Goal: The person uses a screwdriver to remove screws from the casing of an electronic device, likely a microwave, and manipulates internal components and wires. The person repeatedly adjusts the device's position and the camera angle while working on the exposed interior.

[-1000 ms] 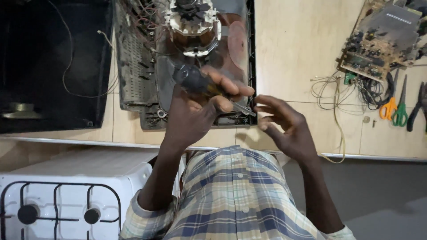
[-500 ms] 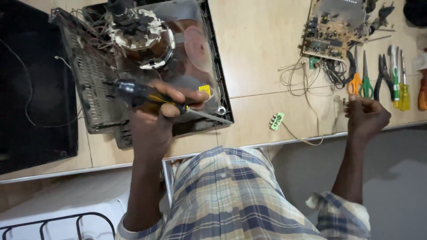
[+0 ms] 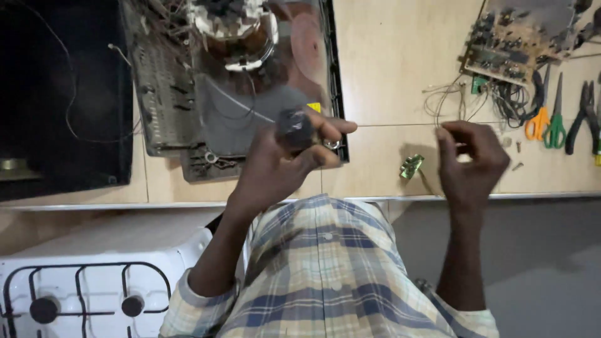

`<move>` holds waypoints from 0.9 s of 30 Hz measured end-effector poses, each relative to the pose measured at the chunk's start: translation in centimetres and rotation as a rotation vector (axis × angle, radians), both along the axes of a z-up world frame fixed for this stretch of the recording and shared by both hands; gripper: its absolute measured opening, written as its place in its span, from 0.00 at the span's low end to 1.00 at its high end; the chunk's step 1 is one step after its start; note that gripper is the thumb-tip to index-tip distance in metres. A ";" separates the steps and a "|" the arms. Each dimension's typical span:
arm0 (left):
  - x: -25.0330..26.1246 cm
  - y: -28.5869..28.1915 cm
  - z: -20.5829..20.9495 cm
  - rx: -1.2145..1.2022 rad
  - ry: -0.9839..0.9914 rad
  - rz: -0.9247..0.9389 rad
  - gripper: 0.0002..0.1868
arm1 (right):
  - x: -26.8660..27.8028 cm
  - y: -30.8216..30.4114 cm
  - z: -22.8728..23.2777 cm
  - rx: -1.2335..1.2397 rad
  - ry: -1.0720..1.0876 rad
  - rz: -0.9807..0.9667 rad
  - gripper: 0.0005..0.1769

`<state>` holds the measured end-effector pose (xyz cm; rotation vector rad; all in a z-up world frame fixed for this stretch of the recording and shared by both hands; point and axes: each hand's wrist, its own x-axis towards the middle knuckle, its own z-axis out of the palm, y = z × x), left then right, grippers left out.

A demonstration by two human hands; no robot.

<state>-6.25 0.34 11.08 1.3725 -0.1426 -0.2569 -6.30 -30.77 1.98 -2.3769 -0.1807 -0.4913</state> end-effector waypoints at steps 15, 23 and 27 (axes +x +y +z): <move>0.3 0.6 -5.0 0.303 -0.145 0.002 0.10 | 0.3 4.9 0.6 0.152 0.172 0.034 0.03; 0.4 0.6 -5.4 0.196 -0.145 -0.016 0.14 | -0.3 5.5 0.9 0.139 0.197 0.024 0.02; 0.5 0.6 -5.5 0.135 -0.113 -0.031 0.14 | -0.4 5.5 1.1 0.133 0.202 0.024 0.03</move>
